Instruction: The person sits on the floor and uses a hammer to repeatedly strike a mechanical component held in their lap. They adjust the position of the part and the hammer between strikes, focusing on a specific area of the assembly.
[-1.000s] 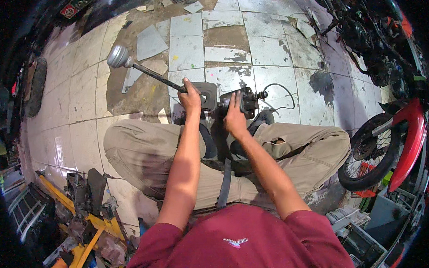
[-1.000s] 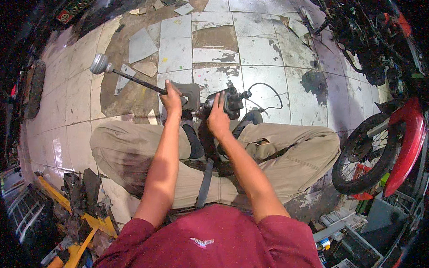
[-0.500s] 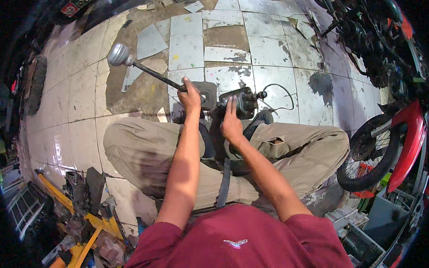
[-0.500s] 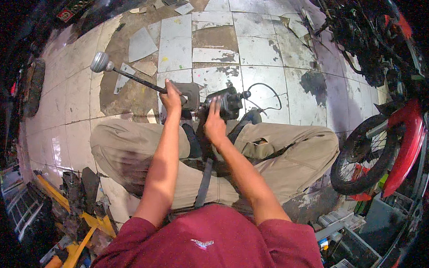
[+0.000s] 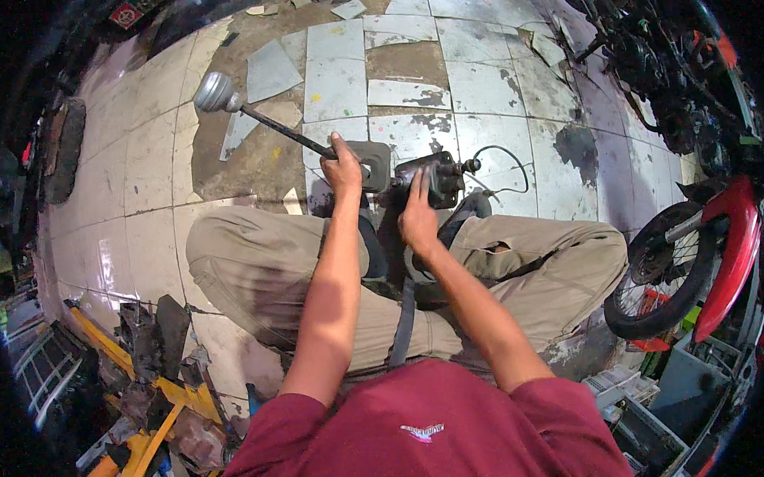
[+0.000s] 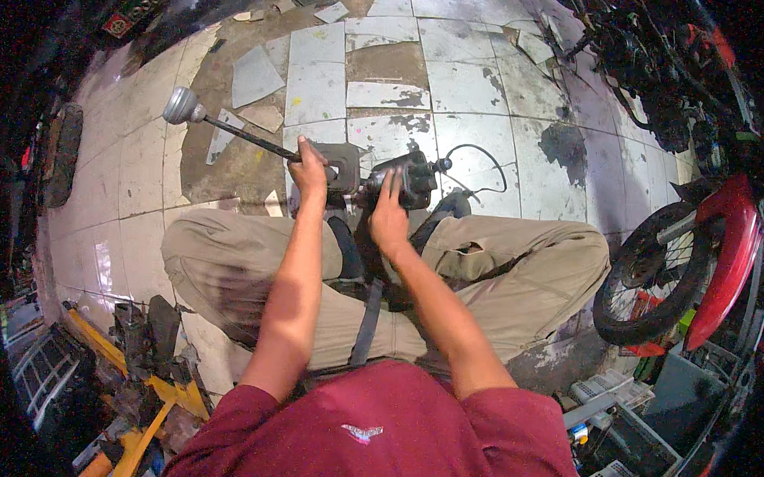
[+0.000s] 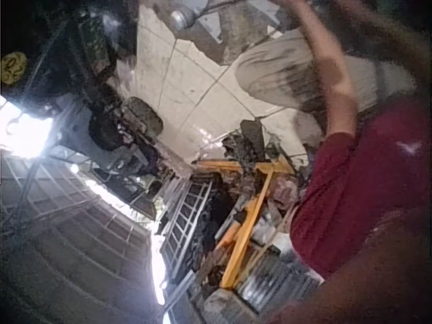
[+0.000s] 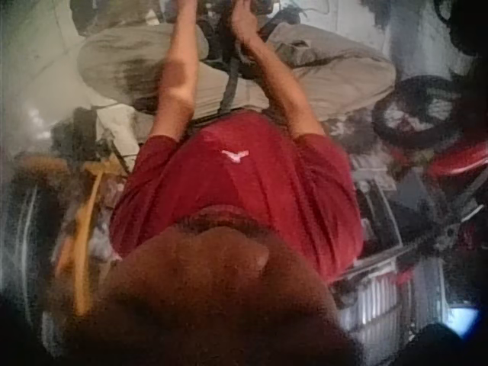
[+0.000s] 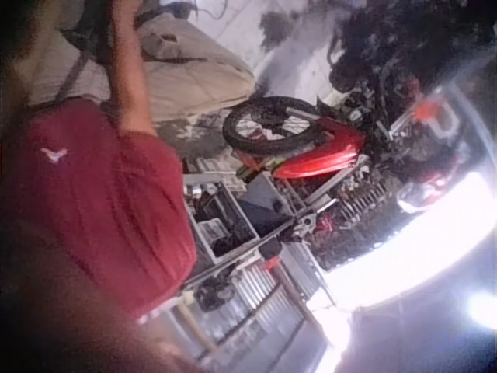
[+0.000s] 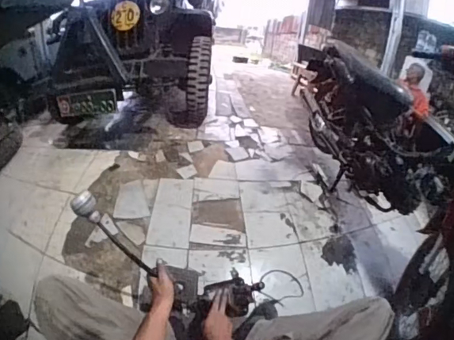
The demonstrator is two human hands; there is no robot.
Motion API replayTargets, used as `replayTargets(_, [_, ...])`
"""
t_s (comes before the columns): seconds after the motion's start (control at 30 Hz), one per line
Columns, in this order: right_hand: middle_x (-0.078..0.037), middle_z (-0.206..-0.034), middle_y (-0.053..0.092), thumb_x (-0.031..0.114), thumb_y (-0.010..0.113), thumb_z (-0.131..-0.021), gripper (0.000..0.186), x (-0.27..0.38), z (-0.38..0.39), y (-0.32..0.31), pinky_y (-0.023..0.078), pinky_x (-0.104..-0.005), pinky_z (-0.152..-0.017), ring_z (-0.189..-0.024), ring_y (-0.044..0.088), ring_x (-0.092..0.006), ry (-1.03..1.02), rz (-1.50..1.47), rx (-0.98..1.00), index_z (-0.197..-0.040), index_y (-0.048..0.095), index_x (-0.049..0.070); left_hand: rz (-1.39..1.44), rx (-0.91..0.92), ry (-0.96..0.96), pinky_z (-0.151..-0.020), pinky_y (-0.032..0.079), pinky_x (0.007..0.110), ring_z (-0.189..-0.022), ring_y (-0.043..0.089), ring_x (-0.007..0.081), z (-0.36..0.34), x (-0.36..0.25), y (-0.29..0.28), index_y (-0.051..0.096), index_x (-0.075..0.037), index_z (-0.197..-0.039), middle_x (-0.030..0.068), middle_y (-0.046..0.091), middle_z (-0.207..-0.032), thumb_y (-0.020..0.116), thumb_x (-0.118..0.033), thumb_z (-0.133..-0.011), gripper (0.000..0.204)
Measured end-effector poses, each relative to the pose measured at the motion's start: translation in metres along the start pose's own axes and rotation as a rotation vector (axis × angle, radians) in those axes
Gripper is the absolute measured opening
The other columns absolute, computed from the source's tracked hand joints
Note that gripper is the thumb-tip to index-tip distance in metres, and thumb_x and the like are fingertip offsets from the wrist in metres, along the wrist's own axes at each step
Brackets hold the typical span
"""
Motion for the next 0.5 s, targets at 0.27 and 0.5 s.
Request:
replayTargets(0.27, [-0.024,-0.155,0.009,0.0,0.05,-0.077,0.082,0.002,-0.005,-0.004,0.054,-0.0493,-0.061,-0.074,0.064,-0.0465,-0.012,-0.025,-0.024,-0.149,0.009,-0.001,0.017,0.01,0.078,-0.063,0.046,0.042,-0.051,0.055,0.0279,0.009,-0.017,0.0,0.05,0.0,-0.053,0.01,0.054,-0.049,0.039,-0.043,-0.098,0.064])
replayTargets(0.5, [-0.019,-0.156,0.012,-0.001,0.054,-0.073,0.09,0.009,-0.003,-0.008,0.053,-0.0505,-0.065,-0.08,0.062,-0.049,-0.07,-0.064,0.012,-0.149,0.007,0.002,-0.002,0.0,0.032,-0.062,0.045,0.042,-0.053,0.056,0.0271,0.01,-0.008,-0.003,0.05,0.0,-0.052,0.0102,0.054,-0.049,0.04,-0.044,-0.098,0.064])
Point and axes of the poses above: each hand's wrist, its own z-axis away from the middle knuckle, its own y-axis out of the palm, x = y × z, the point moved 7 cm from there along -z, towards the middle knuckle
